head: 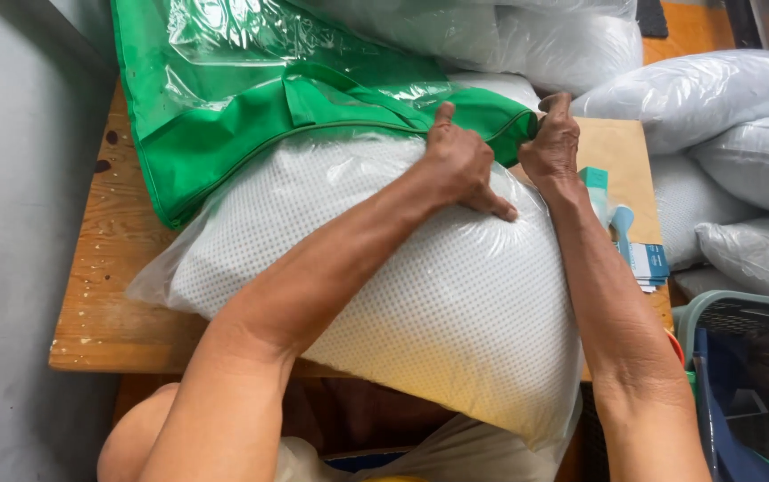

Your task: The person places a white mesh-wrapped pillow into a green and clear plastic bag, adjusts the contents, and smooths the bag. The person then picks up a product label and places it on the front of the bag.

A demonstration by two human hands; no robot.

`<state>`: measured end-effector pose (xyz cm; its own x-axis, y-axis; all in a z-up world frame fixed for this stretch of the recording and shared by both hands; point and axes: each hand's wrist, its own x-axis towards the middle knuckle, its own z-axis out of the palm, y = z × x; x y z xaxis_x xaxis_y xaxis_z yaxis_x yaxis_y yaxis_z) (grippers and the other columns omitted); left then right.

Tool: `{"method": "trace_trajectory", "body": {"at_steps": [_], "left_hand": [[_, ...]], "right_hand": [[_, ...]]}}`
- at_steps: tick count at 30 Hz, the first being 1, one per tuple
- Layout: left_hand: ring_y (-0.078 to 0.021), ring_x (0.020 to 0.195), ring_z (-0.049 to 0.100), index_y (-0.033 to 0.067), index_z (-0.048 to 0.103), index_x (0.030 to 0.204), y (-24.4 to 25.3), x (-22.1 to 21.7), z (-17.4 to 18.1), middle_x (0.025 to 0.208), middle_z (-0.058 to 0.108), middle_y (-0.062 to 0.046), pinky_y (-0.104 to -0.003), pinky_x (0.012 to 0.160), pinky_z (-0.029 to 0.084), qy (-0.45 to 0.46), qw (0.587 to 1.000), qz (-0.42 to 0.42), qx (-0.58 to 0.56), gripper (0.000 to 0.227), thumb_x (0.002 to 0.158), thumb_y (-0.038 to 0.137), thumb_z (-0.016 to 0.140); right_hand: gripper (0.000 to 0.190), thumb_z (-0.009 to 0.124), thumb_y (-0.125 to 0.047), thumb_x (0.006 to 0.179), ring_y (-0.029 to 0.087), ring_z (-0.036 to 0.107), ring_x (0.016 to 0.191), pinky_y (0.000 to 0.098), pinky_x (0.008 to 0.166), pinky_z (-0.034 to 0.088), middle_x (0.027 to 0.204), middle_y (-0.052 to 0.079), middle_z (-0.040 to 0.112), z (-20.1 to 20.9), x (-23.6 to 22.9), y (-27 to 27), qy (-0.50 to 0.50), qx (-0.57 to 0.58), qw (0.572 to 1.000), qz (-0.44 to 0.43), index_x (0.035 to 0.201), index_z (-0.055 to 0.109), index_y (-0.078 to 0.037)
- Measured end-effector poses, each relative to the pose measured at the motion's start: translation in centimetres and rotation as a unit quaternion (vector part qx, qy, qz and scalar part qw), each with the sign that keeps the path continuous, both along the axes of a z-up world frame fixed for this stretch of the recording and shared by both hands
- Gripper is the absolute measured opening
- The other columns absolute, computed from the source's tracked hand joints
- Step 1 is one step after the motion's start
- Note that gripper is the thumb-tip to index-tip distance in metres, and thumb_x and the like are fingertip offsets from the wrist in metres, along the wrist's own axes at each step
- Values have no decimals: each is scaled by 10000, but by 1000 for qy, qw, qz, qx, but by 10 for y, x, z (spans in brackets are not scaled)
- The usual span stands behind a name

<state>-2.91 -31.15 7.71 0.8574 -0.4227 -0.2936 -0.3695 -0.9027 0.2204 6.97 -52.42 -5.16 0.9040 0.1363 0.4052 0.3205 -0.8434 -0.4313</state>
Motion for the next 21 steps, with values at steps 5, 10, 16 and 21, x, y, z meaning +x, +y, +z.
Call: {"method": "trace_trajectory", "body": {"at_steps": [5, 10, 16, 21], "left_hand": [[-369, 1042, 719, 108, 770, 956, -60, 2, -42, 968, 744, -161, -711, 1128, 335, -28, 998, -10, 49, 719, 803, 731, 444], [-266, 1333, 595, 122, 751, 1202, -10, -1, -24, 1306, 704, -78, -471, 1160, 361, 90, 990, 26, -104, 1199, 463, 1029, 492], [-282, 1282, 577, 174, 714, 1234, -51, 10, -70, 1277, 647, -84, -478, 1062, 347, 24, 999, 46, -3, 1043, 585, 972, 536], [-342, 1285, 628, 152, 303, 1527, -45, 17, -95, 1346, 666, -142, -523, 1041, 358, -1, 998, 46, -32, 1156, 722, 971, 443]], "right_hand": [[366, 703, 81, 680, 456, 638, 960, 553, 855, 573, 1004, 179, 501, -32, 21, -15, 24, -36, 999, -16, 1037, 652, 17], [223, 719, 4, 809, 324, 579, 1008, 423, 956, 507, 996, 96, 478, -49, 34, -39, 39, -40, 998, -27, 982, 765, -129], [285, 572, -13, 837, 413, 673, 1007, 528, 891, 525, 937, 185, 685, -9, 14, -37, 48, -35, 997, -56, 1041, 736, -127], [237, 492, -5, 886, 356, 723, 647, 463, 686, 566, 690, 146, 685, 43, -19, -11, 93, 31, 992, -84, 1072, 609, -92]]}}
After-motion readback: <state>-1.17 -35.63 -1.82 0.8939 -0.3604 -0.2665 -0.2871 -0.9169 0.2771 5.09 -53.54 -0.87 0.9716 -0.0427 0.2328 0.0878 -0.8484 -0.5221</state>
